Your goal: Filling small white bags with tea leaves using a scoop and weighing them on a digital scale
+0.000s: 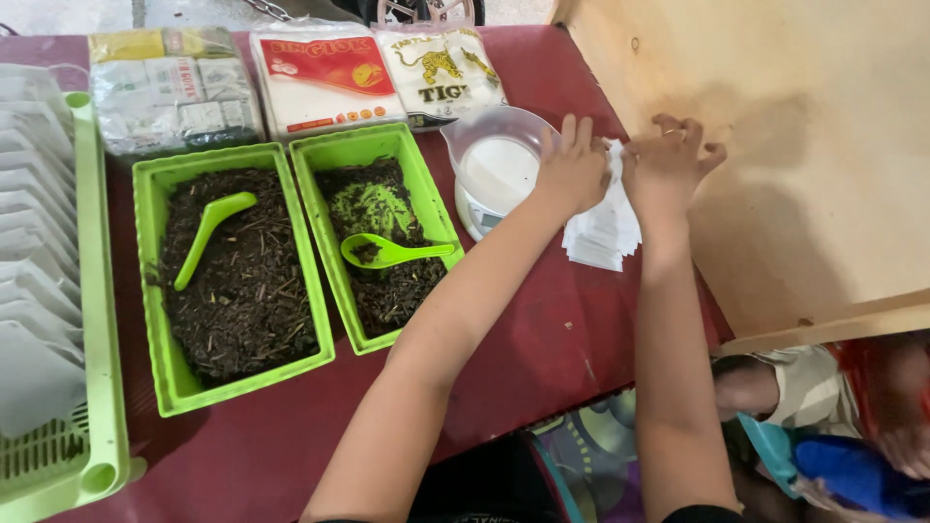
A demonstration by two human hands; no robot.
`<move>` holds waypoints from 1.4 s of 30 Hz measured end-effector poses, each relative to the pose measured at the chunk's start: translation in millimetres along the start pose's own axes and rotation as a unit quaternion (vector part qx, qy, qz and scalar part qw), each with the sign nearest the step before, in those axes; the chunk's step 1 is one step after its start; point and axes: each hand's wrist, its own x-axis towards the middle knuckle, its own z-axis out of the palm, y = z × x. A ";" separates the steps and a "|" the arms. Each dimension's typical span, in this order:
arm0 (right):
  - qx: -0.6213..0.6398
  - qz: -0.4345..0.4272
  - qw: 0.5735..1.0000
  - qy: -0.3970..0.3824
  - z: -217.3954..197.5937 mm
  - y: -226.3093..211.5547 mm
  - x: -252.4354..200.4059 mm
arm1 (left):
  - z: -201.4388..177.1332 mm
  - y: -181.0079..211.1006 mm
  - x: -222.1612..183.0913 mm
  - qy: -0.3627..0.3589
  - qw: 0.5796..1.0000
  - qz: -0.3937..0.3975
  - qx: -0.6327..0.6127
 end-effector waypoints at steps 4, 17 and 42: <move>0.063 0.014 0.998 -0.002 -19.4 -10.6 22.1 | -30.0 -11.5 3.8 0.013 0.991 -0.061 -0.123; 0.365 -0.052 0.921 0.129 -139.8 -166.1 66.7 | -139.5 -100.7 -55.9 0.299 0.864 -0.250 -0.318; 0.637 -0.088 0.764 -0.057 -212.0 -268.7 58.0 | -260.4 -172.1 -240.0 0.378 0.812 -0.204 -0.396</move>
